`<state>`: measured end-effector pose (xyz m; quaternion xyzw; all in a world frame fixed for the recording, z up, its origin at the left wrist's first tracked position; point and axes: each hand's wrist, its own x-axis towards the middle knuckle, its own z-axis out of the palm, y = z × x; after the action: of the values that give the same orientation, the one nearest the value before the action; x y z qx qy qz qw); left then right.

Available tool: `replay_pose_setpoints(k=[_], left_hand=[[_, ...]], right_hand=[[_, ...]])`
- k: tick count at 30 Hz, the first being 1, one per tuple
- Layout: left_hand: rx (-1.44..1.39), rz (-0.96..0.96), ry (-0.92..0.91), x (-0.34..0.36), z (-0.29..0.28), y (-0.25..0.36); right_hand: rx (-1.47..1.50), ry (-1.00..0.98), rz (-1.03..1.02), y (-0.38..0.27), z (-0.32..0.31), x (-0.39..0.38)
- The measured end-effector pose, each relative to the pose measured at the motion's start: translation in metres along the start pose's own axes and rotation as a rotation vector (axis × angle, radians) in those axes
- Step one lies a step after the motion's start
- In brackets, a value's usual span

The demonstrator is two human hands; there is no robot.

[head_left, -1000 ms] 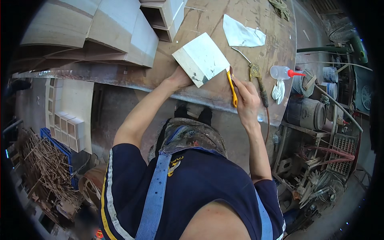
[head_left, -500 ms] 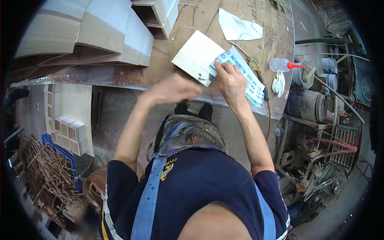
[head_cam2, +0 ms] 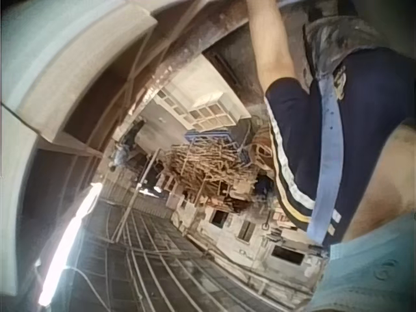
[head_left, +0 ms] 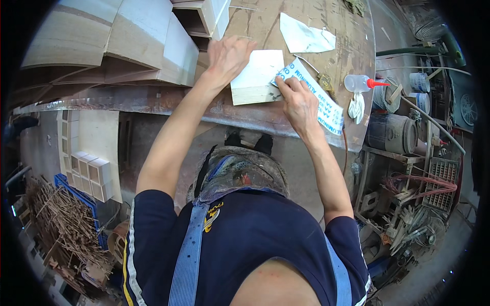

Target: Sanding and cleaning wooden boxes in a woodworking workshop.

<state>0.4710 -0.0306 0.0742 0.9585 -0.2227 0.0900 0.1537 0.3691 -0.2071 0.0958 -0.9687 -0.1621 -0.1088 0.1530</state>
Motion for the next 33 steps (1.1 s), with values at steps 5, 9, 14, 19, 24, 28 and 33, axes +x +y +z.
replay_pose_setpoints(k=[5, 9, 14, 19, 24, 28, 33], left_hand=[[-0.235, -0.109, 0.163, 0.005, 0.024, 0.005], [-0.279, 0.063, 0.272, 0.006, 0.026, 0.004], [-0.283, -0.005, 0.229, 0.001, 0.024, 0.005], [-0.303, 0.037, 0.256, 0.006, 0.024, 0.006], [-0.319, 0.015, 0.234, 0.004, 0.024, 0.002], [-0.312, 0.045, 0.237, 0.007, 0.025, 0.004], [-0.293, -0.009, 0.204, 0.004, 0.018, 0.004]], right_hand=[[-0.056, 0.085, -0.019, -0.007, 0.007, -0.008], [-0.014, 0.109, -0.054, -0.003, 0.016, 0.019], [-0.033, 0.025, -0.038, -0.007, 0.007, 0.007], [-0.043, 0.054, -0.033, -0.005, 0.008, 0.008], [-0.078, -0.058, 0.027, -0.013, 0.000, 0.002], [-0.068, 0.000, -0.003, -0.005, 0.004, 0.005], [-0.160, 0.008, -0.051, -0.007, 0.002, 0.003]])
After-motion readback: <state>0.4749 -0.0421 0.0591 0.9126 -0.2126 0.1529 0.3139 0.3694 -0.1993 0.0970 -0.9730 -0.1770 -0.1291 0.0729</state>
